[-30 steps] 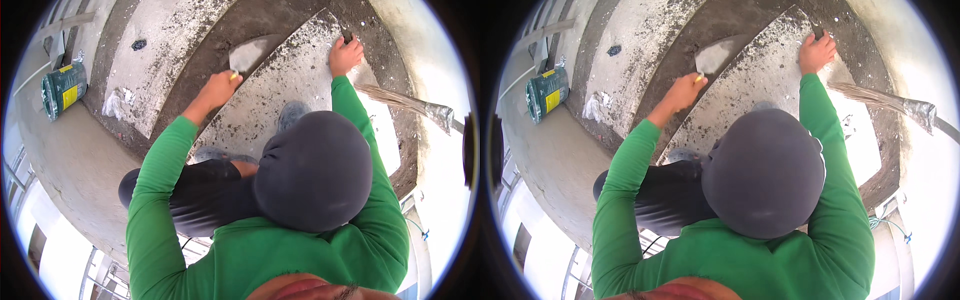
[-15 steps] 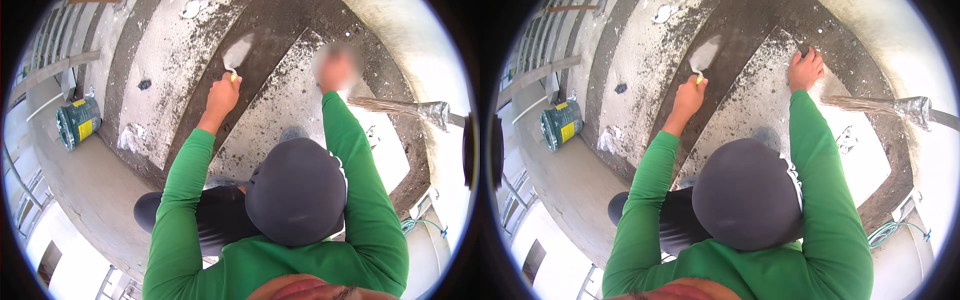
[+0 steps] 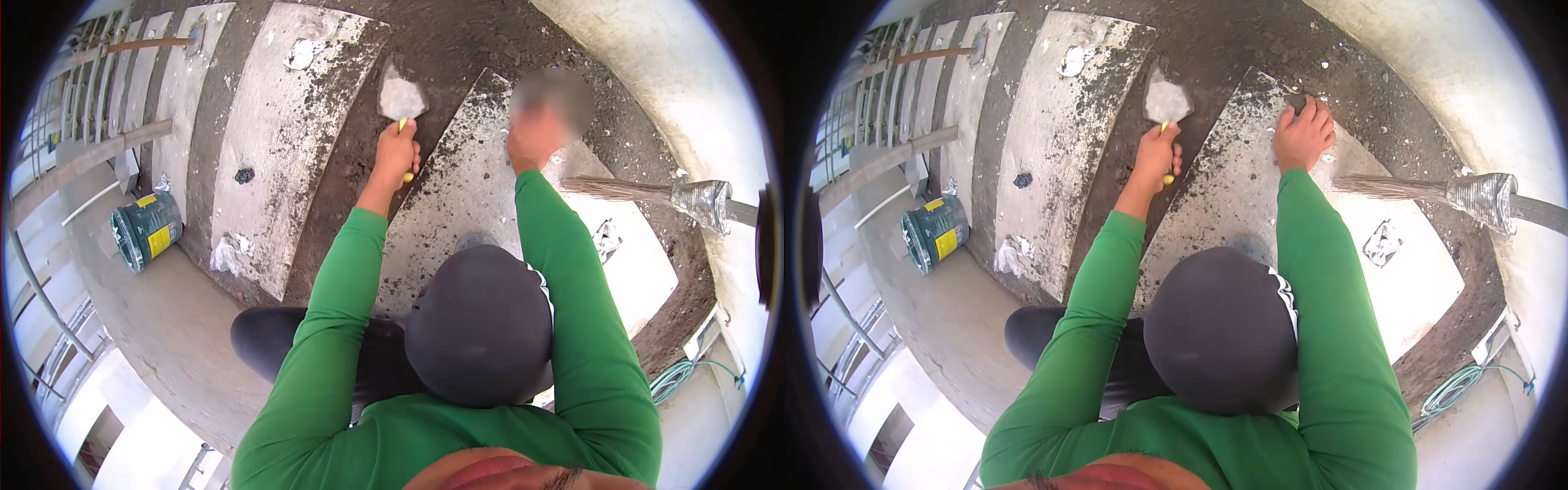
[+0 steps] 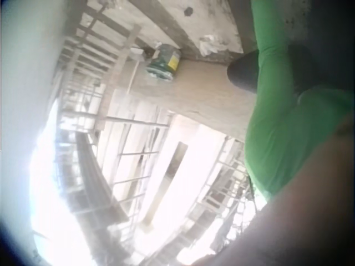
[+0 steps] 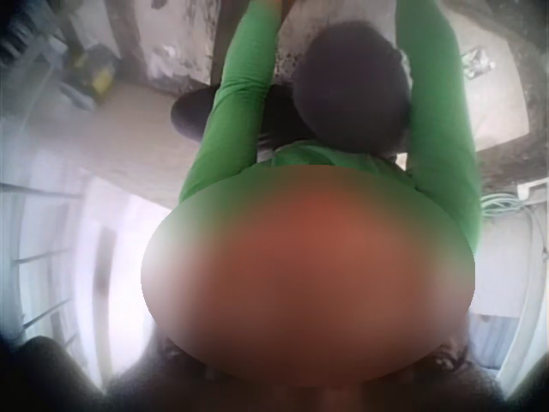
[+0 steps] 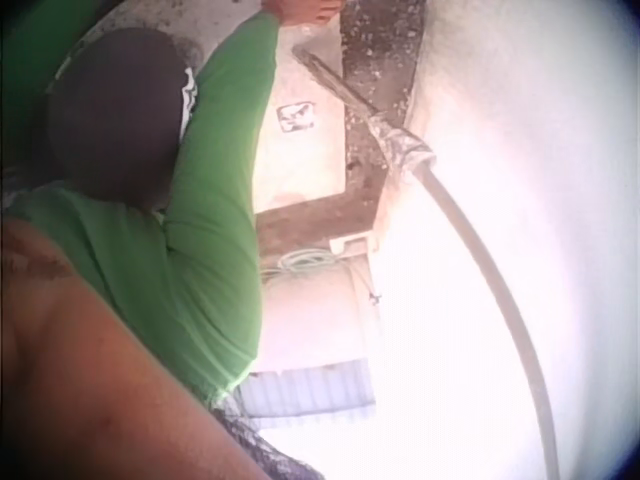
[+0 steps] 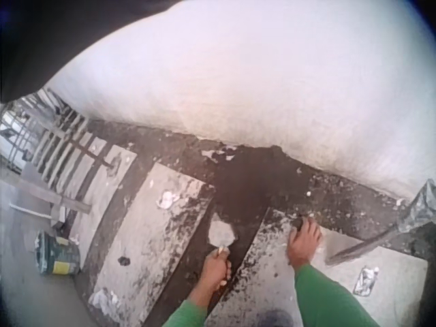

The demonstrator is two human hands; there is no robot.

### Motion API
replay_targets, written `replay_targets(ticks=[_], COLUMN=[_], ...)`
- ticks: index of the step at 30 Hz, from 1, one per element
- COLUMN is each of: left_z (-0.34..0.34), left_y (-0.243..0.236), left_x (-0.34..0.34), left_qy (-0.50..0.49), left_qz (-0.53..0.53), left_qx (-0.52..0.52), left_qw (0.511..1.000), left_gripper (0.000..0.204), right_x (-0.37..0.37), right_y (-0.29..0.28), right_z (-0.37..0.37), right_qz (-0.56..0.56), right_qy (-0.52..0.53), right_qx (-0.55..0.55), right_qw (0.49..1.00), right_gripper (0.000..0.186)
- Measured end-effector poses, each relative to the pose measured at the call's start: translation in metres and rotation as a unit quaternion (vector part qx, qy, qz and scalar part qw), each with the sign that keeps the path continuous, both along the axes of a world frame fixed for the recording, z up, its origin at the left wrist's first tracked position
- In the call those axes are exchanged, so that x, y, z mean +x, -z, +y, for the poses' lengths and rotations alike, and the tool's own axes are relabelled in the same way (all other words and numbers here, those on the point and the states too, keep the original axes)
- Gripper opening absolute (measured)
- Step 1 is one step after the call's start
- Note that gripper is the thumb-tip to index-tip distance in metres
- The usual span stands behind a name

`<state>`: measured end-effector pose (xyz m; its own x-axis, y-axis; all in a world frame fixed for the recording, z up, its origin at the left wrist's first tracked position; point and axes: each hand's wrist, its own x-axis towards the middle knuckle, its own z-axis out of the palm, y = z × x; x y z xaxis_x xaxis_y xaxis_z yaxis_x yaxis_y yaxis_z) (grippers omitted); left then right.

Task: The person uses a trowel to apply and smooth a layer of cement onto a concrete floor surface. They repeatedly scoop the material and spread it evenly across the ground, working in a crouched position.

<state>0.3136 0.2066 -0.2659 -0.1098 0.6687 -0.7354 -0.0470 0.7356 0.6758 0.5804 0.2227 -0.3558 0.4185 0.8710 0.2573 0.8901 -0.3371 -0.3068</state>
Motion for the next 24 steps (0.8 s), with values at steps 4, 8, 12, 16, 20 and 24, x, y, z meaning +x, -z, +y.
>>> replay_targets(ticks=[4, 8, 12, 16, 20, 24], left_z=[0.067, 0.097, 0.091, 0.105, 0.076, -0.022], left_y=[0.001, -0.025, -0.034, -0.038, -0.035, -0.001], left_x=[0.031, 0.060, 0.053, 0.040, 0.015, -0.030], left_qy=[0.002, 0.021, 0.090, 0.182, 0.206, 0.294], left_qz=[-0.039, 0.010, 0.122, 0.297, 0.434, 0.483], left_qx=[0.004, 0.038, 0.091, 0.172, 0.236, 0.294], left_qw=[0.999, 0.999, 0.984, 0.921, 0.845, 0.771], left_gripper=[0.028, 0.023, 0.027, 0.038, 0.041, 0.040], right_x=[-0.004, 0.001, 0.000, 0.000, 0.004, 0.002], right_y=[-0.002, -0.001, -0.002, 0.003, 0.002, 0.002], right_z=[0.001, 0.000, 0.003, 0.002, 0.002, -0.001], right_qz=[0.005, 0.007, 0.005, -0.001, 0.010, 0.015], right_qy=[-0.008, 0.003, -0.004, -0.006, -0.008, 0.000], right_qx=[-0.002, -0.015, -0.008, -0.003, -0.007, -0.013], right_qw=[1.000, 1.000, 1.000, 1.000, 1.000, 1.000], right_gripper=[0.051, 0.050, 0.050, 0.051, 0.050, 0.050])
